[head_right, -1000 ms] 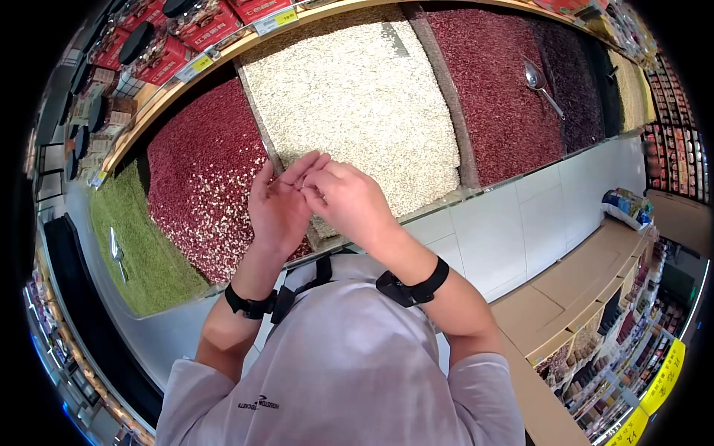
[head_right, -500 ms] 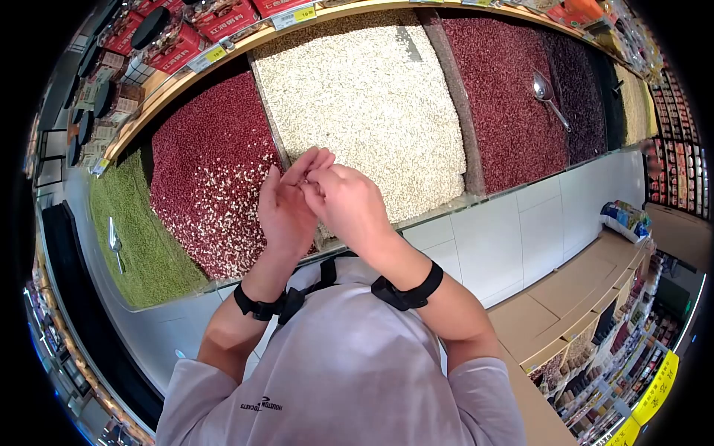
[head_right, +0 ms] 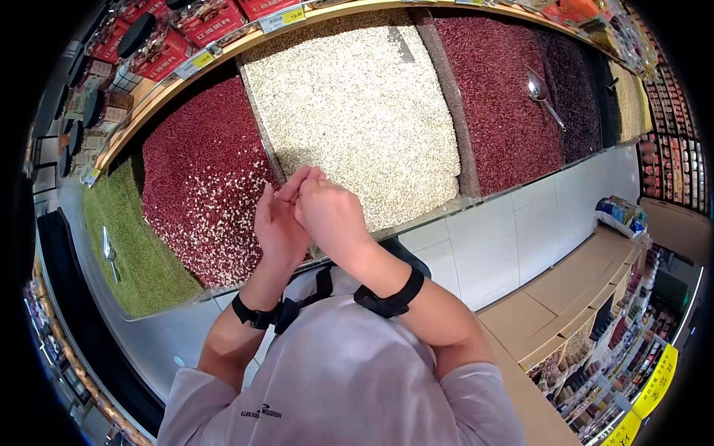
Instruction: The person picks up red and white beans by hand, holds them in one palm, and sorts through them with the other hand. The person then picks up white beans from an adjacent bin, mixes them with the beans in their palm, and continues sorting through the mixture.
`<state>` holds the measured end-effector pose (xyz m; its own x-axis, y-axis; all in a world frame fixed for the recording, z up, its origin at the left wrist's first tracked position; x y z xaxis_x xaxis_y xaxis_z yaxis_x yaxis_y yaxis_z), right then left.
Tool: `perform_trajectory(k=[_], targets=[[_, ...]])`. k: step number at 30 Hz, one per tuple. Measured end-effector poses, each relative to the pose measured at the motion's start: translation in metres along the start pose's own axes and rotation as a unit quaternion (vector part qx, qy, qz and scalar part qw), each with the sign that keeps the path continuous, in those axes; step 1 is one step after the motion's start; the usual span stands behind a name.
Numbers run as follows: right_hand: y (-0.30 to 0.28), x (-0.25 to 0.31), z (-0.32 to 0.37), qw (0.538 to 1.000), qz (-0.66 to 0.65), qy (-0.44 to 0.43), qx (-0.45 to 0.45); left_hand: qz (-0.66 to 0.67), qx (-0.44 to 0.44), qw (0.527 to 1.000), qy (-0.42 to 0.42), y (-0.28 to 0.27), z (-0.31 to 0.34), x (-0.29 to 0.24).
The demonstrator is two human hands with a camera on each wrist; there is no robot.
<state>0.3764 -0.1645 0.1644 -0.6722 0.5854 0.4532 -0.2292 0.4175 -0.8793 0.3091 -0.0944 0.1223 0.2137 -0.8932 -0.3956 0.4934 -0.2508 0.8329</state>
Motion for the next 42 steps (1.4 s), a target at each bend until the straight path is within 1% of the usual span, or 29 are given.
perform_trajectory(k=[2,4,6,8,10,12,13,14,15,16,18,19,21,22,24,25,27,28,30,31,33,37,40,42], targets=[[0.008,0.000,-0.001,1.000,0.013,0.000,0.001,0.002,-0.013,1.000,-0.011,-0.005,-0.001,0.000],[0.011,-0.001,-0.004,1.000,0.025,-0.002,0.002,-0.014,-0.003,1.000,0.001,-0.007,-0.003,-0.002],[0.014,-0.005,-0.007,0.998,0.011,0.026,0.047,-0.019,-0.009,1.000,-0.002,-0.009,-0.004,-0.002],[0.014,-0.007,-0.009,0.998,0.008,0.020,0.057,-0.024,-0.017,1.000,-0.002,-0.009,-0.004,-0.002],[0.008,-0.011,-0.010,0.998,0.006,0.017,0.064,-0.002,-0.011,1.000,-0.015,-0.004,-0.005,-0.002],[-0.004,-0.017,-0.011,0.994,-0.084,0.020,0.064,0.017,-0.012,1.000,-0.022,0.001,-0.006,-0.003],[-0.013,-0.021,-0.011,0.994,-0.085,0.019,0.066,0.035,-0.011,0.999,-0.029,0.004,-0.007,-0.004],[-0.024,-0.028,-0.010,0.989,-0.124,0.042,0.065,0.035,-0.013,0.999,-0.028,0.007,-0.008,-0.006],[-0.032,-0.037,-0.009,0.983,-0.162,0.065,0.064,0.065,-0.017,0.997,-0.031,0.009,-0.009,-0.007],[-0.036,-0.048,-0.009,0.982,-0.164,0.063,0.066,0.095,-0.020,0.995,-0.033,0.011,-0.010,-0.008],[-0.044,-0.078,-0.012,0.989,-0.073,0.117,0.046,0.093,-0.021,0.995,-0.032,0.014,-0.011,-0.012],[-0.045,-0.088,-0.014,0.989,-0.073,0.118,0.045,0.091,-0.021,0.995,-0.034,0.015,-0.011,-0.013],[-0.047,-0.097,-0.018,0.993,0.003,0.103,0.062,0.094,-0.015,0.995,-0.039,0.018,-0.012,-0.014],[-0.048,-0.095,-0.017,0.993,0.003,0.106,0.061,0.098,-0.010,0.994,-0.042,0.020,-0.013,-0.014],[-0.054,-0.077,-0.018,0.996,-0.073,0.045,-0.003,0.091,-0.008,0.995,-0.049,0.023,-0.013,-0.013],[-0.054,-0.070,-0.017,0.996,-0.072,0.046,-0.004,0.086,-0.008,0.995,-0.054,0.024,-0.013,-0.012],[-0.054,-0.053,-0.017,0.998,-0.055,-0.015,-0.029,0.081,-0.004,0.995,-0.063,0.024,-0.013,-0.011],[-0.053,-0.050,-0.017,0.998,-0.054,-0.014,-0.030,0.076,0.000,0.995,-0.070,0.025,-0.013,-0.011],[-0.051,-0.041,-0.016,0.995,-0.070,-0.053,-0.044,0.071,0.009,0.994,-0.079,0.024,-0.013,-0.010],[-0.051,-0.039,-0.016,0.995,-0.070,-0.054,-0.044,0.065,0.016,0.994,-0.087,0.024,-0.013,-0.009],[-0.049,-0.033,-0.016,0.993,-0.097,-0.063,-0.011,0.063,0.027,0.993,-0.091,0.025,-0.012,-0.011],[-0.044,-0.026,-0.017,0.992,-0.086,-0.091,-0.007,0.064,0.062,0.991,-0.101,0.023,-0.011,-0.013],[-0.044,-0.020,-0.018,0.991,-0.067,-0.114,-0.009,0.067,0.040,0.992,-0.095,0.020,-0.009,-0.013],[-0.039,-0.019,-0.020,0.994,-0.027,-0.084,0.062,0.062,0.052,0.992,-0.100,0.017,-0.009,-0.013]])
Point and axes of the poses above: each hand's wrist, its own z-axis away from the middle knuckle, its own y-axis out of the palm, x = y × z, the point moved 4 cm from there along -z, towards the middle knuckle, and after that the axes turned 5 degrees about z, right-handed, at the moved point
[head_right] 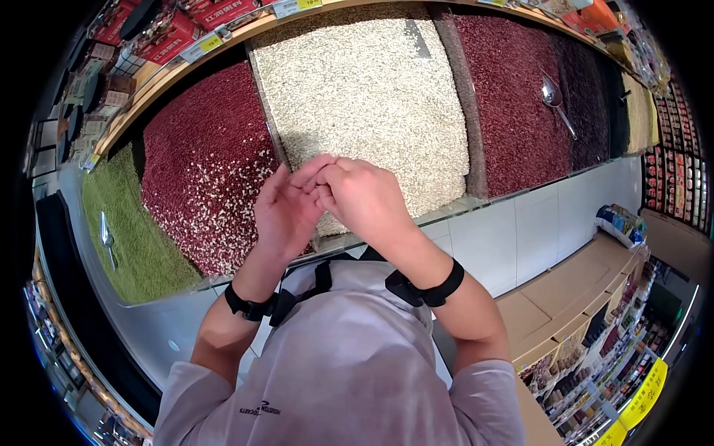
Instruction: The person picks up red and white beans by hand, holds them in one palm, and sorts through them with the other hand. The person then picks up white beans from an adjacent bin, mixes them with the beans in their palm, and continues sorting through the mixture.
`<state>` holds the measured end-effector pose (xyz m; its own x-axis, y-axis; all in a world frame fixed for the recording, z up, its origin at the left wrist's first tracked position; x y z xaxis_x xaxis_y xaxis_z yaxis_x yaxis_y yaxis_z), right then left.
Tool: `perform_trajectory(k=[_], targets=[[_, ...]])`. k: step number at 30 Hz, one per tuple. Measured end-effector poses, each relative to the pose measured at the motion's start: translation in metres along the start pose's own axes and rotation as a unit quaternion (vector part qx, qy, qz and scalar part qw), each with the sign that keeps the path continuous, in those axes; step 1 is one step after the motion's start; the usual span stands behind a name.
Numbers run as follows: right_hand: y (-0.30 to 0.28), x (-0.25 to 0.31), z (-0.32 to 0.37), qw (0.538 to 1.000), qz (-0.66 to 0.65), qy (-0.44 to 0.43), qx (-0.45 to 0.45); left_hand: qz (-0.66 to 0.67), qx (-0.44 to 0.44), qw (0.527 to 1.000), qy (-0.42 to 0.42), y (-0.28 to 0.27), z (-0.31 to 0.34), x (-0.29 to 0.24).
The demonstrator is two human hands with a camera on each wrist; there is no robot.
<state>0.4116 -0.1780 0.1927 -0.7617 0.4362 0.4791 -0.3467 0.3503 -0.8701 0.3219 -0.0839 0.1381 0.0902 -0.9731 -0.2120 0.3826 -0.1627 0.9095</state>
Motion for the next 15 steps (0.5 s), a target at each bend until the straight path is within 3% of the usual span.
perform_trajectory(k=[3,7,10,13,15], targets=[[0.003,0.001,-0.006,0.996,-0.002,0.029,0.079,-0.001,-0.002,1.000,-0.002,-0.005,0.002,0.003],[0.009,0.003,-0.008,0.998,0.017,0.005,0.068,0.007,-0.040,0.999,0.006,-0.010,0.005,0.003],[0.013,0.004,-0.009,0.995,0.036,0.000,0.095,0.040,0.005,0.999,0.000,-0.017,0.006,0.005],[0.016,0.005,-0.007,0.993,0.064,0.008,0.095,0.031,-0.022,0.999,0.014,-0.014,0.009,0.006],[0.014,0.006,-0.005,0.997,0.065,-0.004,0.051,0.021,-0.025,0.999,0.015,-0.014,0.007,0.004]])
Point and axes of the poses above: each hand's wrist, its own z-axis away from the middle knuckle, its own y-axis out of the palm, x = y × z, the point moved 4 cm from there along -z, towards the middle knuckle, and after that the axes turned 5 degrees about z, right-handed, at the moved point
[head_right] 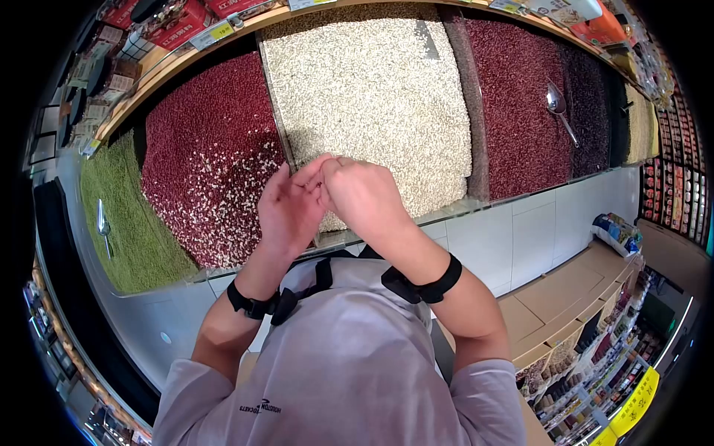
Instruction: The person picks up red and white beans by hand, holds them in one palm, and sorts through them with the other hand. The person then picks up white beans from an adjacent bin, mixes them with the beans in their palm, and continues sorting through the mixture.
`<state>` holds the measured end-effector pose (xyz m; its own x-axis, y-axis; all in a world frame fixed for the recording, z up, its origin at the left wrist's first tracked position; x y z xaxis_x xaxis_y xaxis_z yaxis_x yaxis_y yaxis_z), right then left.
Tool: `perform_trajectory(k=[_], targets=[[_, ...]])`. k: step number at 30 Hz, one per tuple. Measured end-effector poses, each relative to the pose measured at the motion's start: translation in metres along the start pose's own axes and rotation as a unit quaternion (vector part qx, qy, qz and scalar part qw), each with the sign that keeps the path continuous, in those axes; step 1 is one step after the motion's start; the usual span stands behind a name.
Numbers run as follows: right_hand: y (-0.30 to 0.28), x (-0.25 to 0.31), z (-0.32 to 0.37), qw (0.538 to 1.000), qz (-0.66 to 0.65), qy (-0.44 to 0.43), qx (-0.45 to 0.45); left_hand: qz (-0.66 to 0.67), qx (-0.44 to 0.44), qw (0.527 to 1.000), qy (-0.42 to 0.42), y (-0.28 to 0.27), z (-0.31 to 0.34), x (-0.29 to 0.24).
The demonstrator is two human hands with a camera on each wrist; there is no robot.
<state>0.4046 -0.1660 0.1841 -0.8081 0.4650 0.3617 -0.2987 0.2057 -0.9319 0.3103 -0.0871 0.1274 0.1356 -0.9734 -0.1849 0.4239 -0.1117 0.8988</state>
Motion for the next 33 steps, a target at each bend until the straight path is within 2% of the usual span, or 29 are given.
perform_trajectory(k=[6,10,12,19,22,25,27,28,30,31,33], targets=[[-0.002,0.001,0.004,0.999,0.013,-0.016,-0.049,-0.004,-0.006,1.000,0.000,0.007,0.000,0.000],[0.002,-0.003,0.003,0.999,0.015,-0.009,-0.036,-0.016,-0.016,1.000,0.011,0.009,-0.002,0.000],[0.000,-0.002,0.005,0.998,0.013,-0.024,-0.059,-0.020,-0.016,1.000,0.013,0.010,-0.002,0.000],[0.000,0.002,0.006,0.998,0.012,-0.054,-0.041,-0.035,0.004,0.999,0.018,0.006,0.003,-0.001],[-0.004,0.001,0.008,0.995,-0.021,-0.045,-0.090,-0.015,-0.002,1.000,0.016,0.011,0.007,-0.001],[-0.012,0.001,0.009,0.997,-0.050,-0.029,-0.046,-0.012,0.000,1.000,0.009,0.013,0.008,-0.002],[-0.017,-0.002,0.010,0.983,-0.180,0.013,-0.026,-0.011,0.002,1.000,0.007,0.016,0.010,-0.004],[-0.022,-0.002,0.012,0.983,-0.180,0.010,-0.026,-0.010,0.004,1.000,0.005,0.018,0.010,-0.006],[-0.028,-0.018,0.018,0.931,-0.337,0.137,-0.010,-0.001,-0.009,1.000,0.006,0.024,0.013,-0.009],[-0.027,-0.029,0.020,0.932,-0.337,0.135,-0.009,0.008,-0.022,1.000,0.007,0.025,0.013,-0.010],[-0.019,-0.063,0.023,0.916,-0.357,0.171,-0.067,0.008,-0.025,1.000,0.008,0.026,0.014,-0.012]])
Point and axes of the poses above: each hand's wrist, its own z-axis away from the middle knuckle, its own y-axis out of the palm, x = y × z, the point moved 4 cm from there along -z, towards the middle knuckle, and after that the axes turned 5 degrees about z, right-handed, at the moved point
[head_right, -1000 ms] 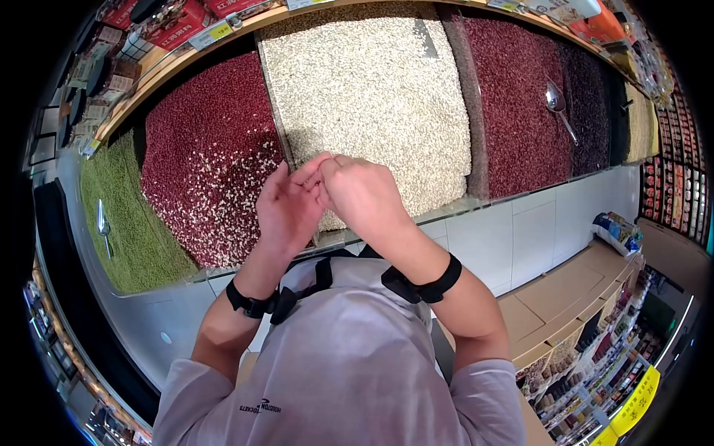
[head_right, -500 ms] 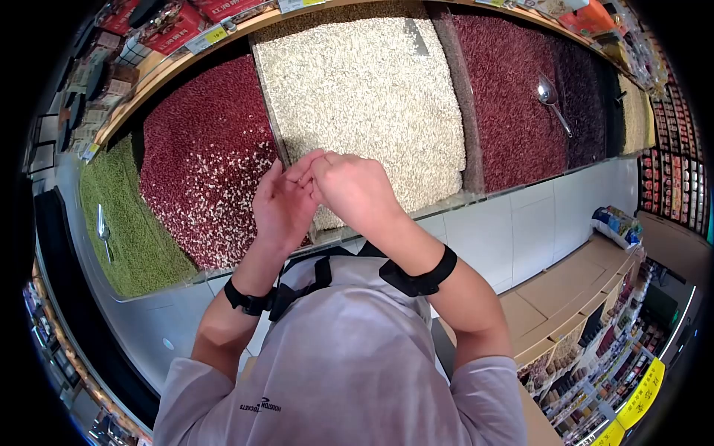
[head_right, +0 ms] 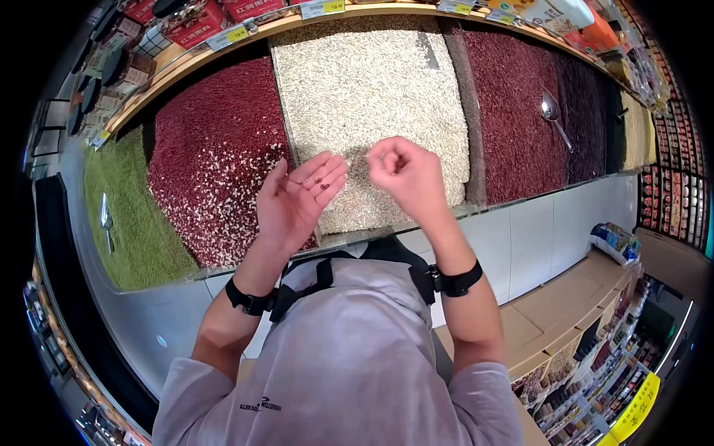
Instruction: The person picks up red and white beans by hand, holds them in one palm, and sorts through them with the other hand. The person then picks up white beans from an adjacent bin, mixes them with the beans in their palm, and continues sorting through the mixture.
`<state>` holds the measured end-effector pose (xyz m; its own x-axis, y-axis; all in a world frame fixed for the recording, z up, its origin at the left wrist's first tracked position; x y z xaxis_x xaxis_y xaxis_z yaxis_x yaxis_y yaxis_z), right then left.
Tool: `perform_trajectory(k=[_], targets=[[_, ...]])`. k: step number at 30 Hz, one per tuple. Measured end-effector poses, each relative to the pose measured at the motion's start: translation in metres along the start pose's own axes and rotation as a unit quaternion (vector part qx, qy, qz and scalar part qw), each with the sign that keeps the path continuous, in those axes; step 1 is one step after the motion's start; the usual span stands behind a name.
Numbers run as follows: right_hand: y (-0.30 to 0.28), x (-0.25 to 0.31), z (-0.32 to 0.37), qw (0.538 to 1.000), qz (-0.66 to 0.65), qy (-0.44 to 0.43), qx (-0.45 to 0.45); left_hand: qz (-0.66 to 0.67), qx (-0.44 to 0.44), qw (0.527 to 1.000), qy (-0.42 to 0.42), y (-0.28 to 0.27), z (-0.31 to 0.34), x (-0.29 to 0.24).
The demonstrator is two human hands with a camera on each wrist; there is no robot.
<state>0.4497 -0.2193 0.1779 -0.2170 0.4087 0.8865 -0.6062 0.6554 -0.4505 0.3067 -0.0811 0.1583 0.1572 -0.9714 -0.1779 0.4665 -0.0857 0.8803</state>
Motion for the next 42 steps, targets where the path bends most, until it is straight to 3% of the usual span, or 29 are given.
perform_trajectory(k=[1,3,4,6,10,12,15,16,21,25,27,37,40,42], targets=[[-0.003,-0.012,-0.005,1.000,-0.001,-0.002,0.000,0.000,-0.004,1.000,-0.002,0.000,0.000,0.000],[-0.009,-0.035,-0.012,0.981,0.193,0.028,-0.014,-0.002,-0.007,1.000,-0.002,0.000,0.000,0.001],[-0.010,-0.044,-0.011,0.981,0.192,0.027,-0.016,-0.003,-0.011,1.000,-0.002,0.000,0.000,0.001],[-0.004,-0.044,-0.010,0.933,0.357,-0.055,0.014,-0.010,-0.006,1.000,-0.005,-0.001,0.000,0.001],[0.002,-0.010,0.001,0.947,0.310,-0.081,-0.032,-0.030,0.004,0.999,-0.016,-0.003,-0.002,0.001],[0.010,0.027,0.011,0.968,0.202,-0.140,-0.058,-0.039,-0.007,0.999,-0.016,-0.004,-0.004,0.002],[0.038,0.051,0.017,0.954,0.219,-0.206,0.000,-0.047,0.018,0.998,-0.032,-0.004,-0.007,0.006],[0.043,0.052,0.015,0.954,0.219,-0.207,0.002,-0.045,0.048,0.997,-0.044,-0.004,-0.007,0.006],[0.055,0.053,0.013,0.941,0.230,-0.246,-0.041,-0.043,0.039,0.998,-0.035,-0.005,-0.008,0.006],[0.064,0.051,0.015,0.926,0.279,-0.247,-0.065,-0.049,0.032,0.998,-0.029,0.001,-0.006,0.003],[0.067,0.050,0.015,0.936,0.271,-0.216,-0.069,-0.055,0.032,0.998,-0.020,-0.001,-0.008,0.001],[0.071,0.052,0.009,0.941,0.227,-0.244,-0.052,-0.081,0.054,0.995,-0.004,-0.009,-0.012,-0.003],[0.062,0.053,0.011,0.964,0.146,-0.218,-0.028,-0.071,0.045,0.996,-0.007,0.000,-0.007,-0.003],[0.051,0.047,0.012,0.994,-0.024,-0.094,0.051,-0.044,0.059,0.997,-0.009,0.000,-0.007,-0.004]])
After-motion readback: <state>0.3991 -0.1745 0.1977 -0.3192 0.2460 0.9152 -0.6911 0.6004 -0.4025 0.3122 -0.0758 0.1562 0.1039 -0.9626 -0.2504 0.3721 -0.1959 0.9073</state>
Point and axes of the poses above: each hand's wrist, its own z-axis away from the middle knuckle, its own y-axis out of the palm, x = y × z, the point moved 4 cm from there along -z, towards the middle knuckle, and after that the axes turned 5 degrees about z, right-handed, at the moved point
